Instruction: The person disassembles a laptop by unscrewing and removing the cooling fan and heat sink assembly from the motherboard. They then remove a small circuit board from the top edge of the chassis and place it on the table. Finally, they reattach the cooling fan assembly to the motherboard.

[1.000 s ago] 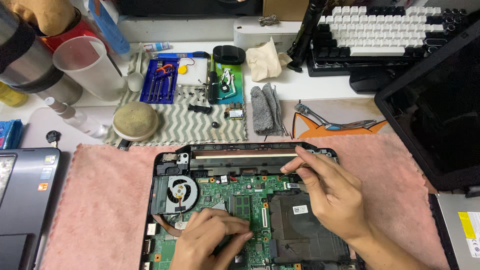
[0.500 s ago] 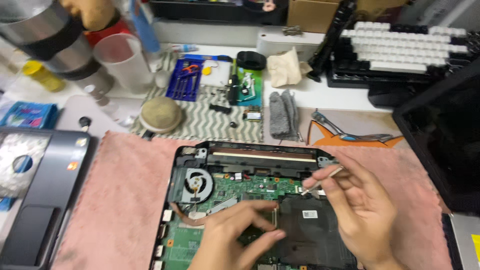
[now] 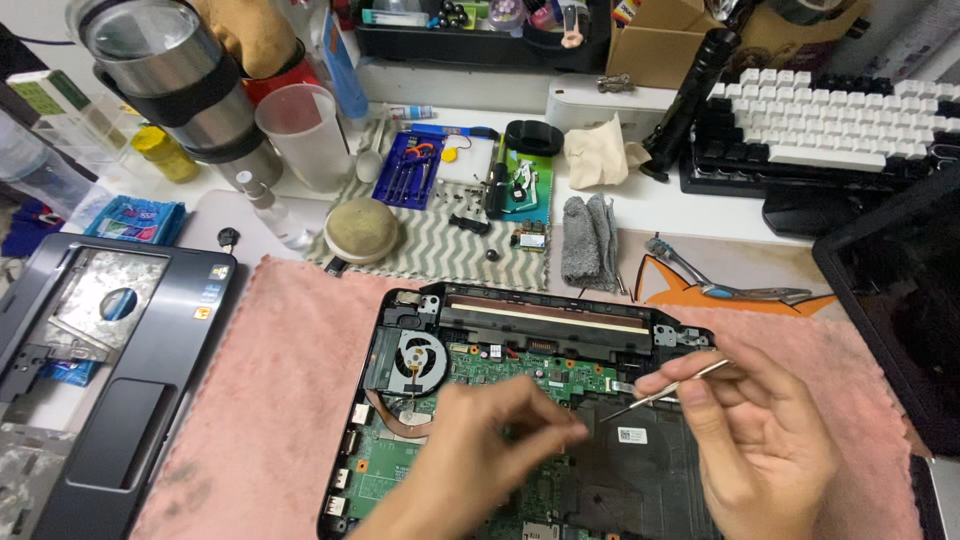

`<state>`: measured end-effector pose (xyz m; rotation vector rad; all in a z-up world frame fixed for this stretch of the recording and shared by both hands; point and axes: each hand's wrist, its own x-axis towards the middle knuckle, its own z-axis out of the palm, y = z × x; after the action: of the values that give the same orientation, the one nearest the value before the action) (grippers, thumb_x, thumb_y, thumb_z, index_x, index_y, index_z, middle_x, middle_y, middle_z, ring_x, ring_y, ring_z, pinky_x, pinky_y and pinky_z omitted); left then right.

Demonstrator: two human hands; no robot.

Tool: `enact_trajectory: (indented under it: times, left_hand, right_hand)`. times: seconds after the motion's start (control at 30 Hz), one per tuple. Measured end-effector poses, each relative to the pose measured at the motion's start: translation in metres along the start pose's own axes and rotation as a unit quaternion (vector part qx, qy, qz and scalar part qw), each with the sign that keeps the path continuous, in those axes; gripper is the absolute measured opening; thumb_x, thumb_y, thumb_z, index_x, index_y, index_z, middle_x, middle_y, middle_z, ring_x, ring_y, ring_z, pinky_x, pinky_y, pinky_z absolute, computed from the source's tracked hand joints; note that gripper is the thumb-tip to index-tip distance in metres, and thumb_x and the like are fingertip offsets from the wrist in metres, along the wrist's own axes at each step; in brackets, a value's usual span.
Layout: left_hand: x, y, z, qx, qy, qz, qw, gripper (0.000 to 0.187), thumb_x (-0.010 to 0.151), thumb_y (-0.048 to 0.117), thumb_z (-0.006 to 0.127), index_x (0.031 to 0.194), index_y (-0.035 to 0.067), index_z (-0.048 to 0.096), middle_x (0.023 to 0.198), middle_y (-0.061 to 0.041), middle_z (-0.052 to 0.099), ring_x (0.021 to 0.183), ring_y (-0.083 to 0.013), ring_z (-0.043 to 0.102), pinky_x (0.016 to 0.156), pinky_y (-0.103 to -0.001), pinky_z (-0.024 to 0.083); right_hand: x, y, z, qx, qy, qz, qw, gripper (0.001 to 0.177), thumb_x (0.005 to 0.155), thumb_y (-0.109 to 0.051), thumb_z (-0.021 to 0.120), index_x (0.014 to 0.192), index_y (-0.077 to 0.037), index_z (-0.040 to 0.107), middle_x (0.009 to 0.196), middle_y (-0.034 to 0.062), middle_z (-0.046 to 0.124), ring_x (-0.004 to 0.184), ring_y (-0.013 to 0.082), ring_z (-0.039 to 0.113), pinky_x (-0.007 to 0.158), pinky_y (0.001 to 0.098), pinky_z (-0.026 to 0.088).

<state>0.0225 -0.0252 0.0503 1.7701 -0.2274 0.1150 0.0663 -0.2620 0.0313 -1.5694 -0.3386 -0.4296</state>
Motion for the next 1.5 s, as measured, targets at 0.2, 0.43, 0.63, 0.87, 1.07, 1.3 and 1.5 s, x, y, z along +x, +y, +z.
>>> enact_trajectory:
  times: [0.2,0.43,0.63,0.87,1.07,1.3,1.5]
  left_hand:
    - [0.093,-0.029,-0.087,0.289,0.054,-0.045,0.955,0.030,0.105,-0.016,0.070,0.112,0.007,0.087,0.109,-0.011,0.094,0.095,-0.0193,0.095,0.091,-0.020,0.084]
    - [0.207,-0.123,-0.160,0.365,0.089,0.082,0.923,0.007,0.098,0.015,0.088,0.102,0.011,0.092,0.101,-0.007,0.091,0.094,-0.0287,0.086,0.081,-0.044,0.062]
    - [0.212,-0.129,-0.148,0.412,0.024,0.124,0.902,0.017,0.104,0.010,0.083,0.119,0.007,0.090,0.108,-0.010,0.091,0.096,-0.0303,0.087,0.087,-0.046,0.065]
    - [0.192,-0.106,-0.153,0.383,0.034,0.083,0.920,0.036,0.110,0.006,0.073,0.145,0.000,0.077,0.144,-0.027,0.077,0.131,-0.0398,0.078,0.111,-0.055,0.065]
    - [0.156,-0.096,-0.157,0.374,0.071,0.114,0.917,0.031,0.109,0.009,0.074,0.138,0.008,0.084,0.134,-0.014,0.086,0.119,-0.0329,0.084,0.101,-0.047,0.064]
    - [0.091,-0.046,-0.116,0.291,0.025,0.123,0.948,0.022,0.105,0.012,0.080,0.126,0.008,0.086,0.130,-0.012,0.089,0.119,-0.0274,0.086,0.106,-0.041,0.066]
    - [0.074,-0.048,-0.097,0.285,-0.010,0.185,0.941,0.018,0.104,0.010,0.080,0.120,0.004,0.087,0.125,-0.011,0.089,0.120,-0.0294,0.083,0.108,-0.045,0.063]
  right_hand:
    - [0.013,-0.012,0.005,-0.024,0.043,0.009,0.999,0.041,0.111,0.013,0.065,0.151,0.010,0.059,0.113,0.0298,0.076,0.091,0.0370,0.085,0.096,0.0391,0.072]
    - [0.014,-0.002,0.007,-0.003,0.074,0.029,0.997,0.040,0.110,0.012,0.066,0.149,0.013,0.061,0.115,0.0337,0.076,0.090,0.0388,0.083,0.095,0.0414,0.071]
    - [0.013,-0.006,0.006,-0.027,0.083,0.017,0.996,0.041,0.111,0.013,0.067,0.151,0.013,0.060,0.115,0.0355,0.075,0.090,0.0374,0.082,0.096,0.0376,0.068]
    - [0.015,-0.013,0.004,-0.063,0.085,0.029,0.994,0.039,0.112,0.013,0.068,0.151,0.009,0.061,0.117,0.0334,0.076,0.092,0.0363,0.084,0.091,0.0348,0.066]
    - [0.032,-0.016,-0.006,-0.125,0.078,0.016,0.989,0.043,0.111,0.022,0.073,0.153,0.019,0.064,0.112,0.0302,0.073,0.101,0.0304,0.077,0.095,0.0324,0.063]
    - [0.041,0.013,-0.038,-0.166,0.005,0.025,0.986,0.012,0.109,0.008,0.077,0.119,0.009,0.072,0.119,0.0181,0.076,0.097,0.0214,0.079,0.099,0.0261,0.065]
    - [0.065,0.002,-0.039,-0.270,-0.094,-0.011,0.958,0.014,0.112,-0.006,0.070,0.116,0.002,0.079,0.119,0.0131,0.083,0.115,0.0236,0.076,0.109,0.0347,0.059]
